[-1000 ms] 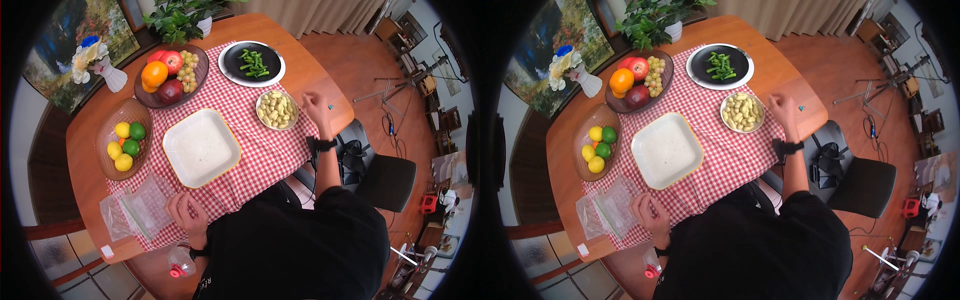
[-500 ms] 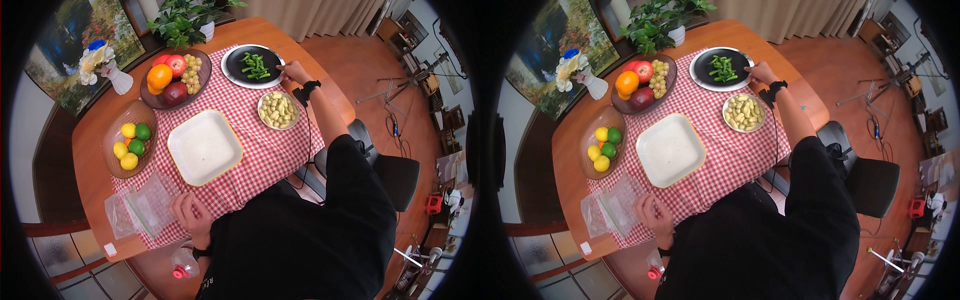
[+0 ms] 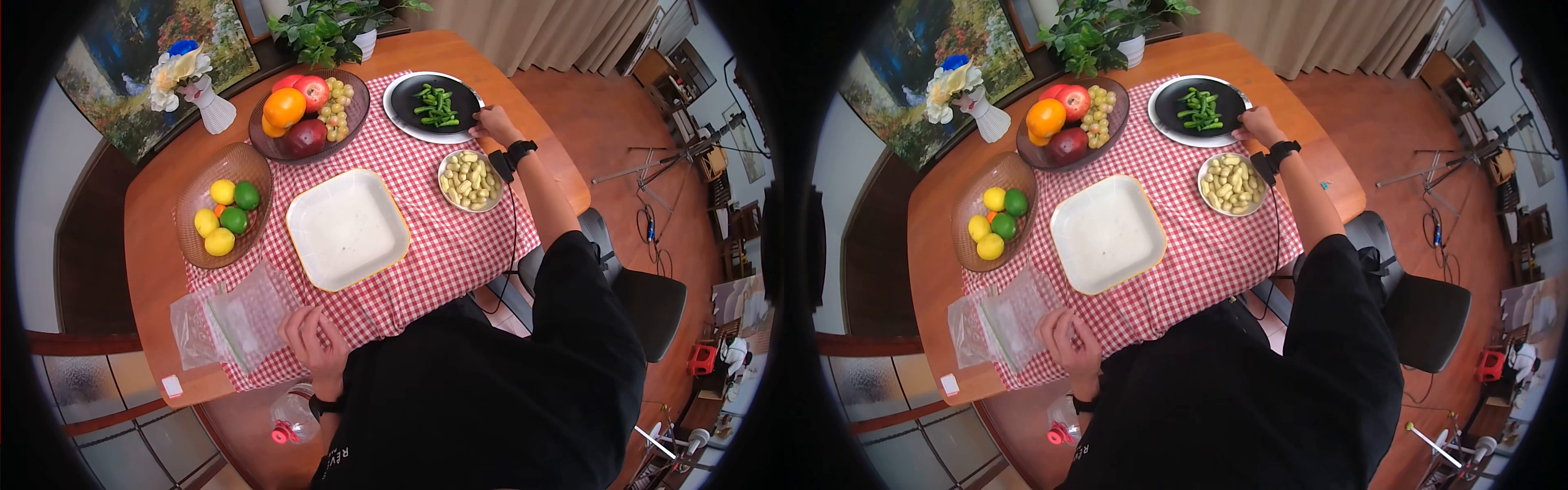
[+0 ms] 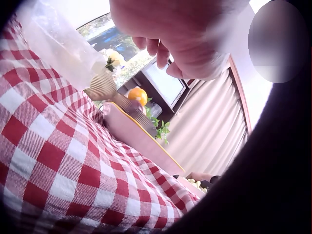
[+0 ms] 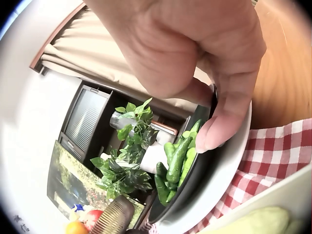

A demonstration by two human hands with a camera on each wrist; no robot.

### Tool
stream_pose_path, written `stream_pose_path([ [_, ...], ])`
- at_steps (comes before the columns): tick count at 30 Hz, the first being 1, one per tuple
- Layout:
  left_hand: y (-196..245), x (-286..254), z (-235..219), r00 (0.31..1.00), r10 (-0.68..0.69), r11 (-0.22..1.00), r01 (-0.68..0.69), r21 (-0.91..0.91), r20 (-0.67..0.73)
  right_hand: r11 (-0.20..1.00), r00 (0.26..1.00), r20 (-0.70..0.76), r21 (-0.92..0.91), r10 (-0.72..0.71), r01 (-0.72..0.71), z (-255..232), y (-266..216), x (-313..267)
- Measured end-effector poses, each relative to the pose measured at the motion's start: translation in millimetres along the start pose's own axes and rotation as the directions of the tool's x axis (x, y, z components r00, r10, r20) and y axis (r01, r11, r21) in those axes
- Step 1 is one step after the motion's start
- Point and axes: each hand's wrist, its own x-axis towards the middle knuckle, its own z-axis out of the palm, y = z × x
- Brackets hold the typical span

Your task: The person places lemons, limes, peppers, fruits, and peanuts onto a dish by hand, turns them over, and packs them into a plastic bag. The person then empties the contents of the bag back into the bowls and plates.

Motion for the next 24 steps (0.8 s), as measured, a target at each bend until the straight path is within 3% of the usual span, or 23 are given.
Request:
stream_pose_path([
  [4, 0, 0, -1, 1.000, 0.005, 1.000, -0.005, 0.005, -0.003, 0.995, 0.994, 0.085, -0.078, 0.065, -0.058, 1, -13, -14],
  [10, 1, -1, -1, 1.000, -0.005, 1.000, 0.006, 0.014, -0.012, 0.999, 0.995, 0.095, 0.029, -0.035, 0.032, 7, -8, -10],
  [15, 2, -1, 0, 1.000, -0.006, 1.000, 0.006, 0.013, -0.013, 0.996, 0.999, -0.028, 0.071, -0.043, 0.045, 13, 0, -10],
  [24, 3, -3, 3, 1.000, 0.006, 1.000, -0.005, 0.011, -0.005, 0.994, 0.994, -0.022, 0.037, -0.106, 0.106, 20, -11, -49],
])
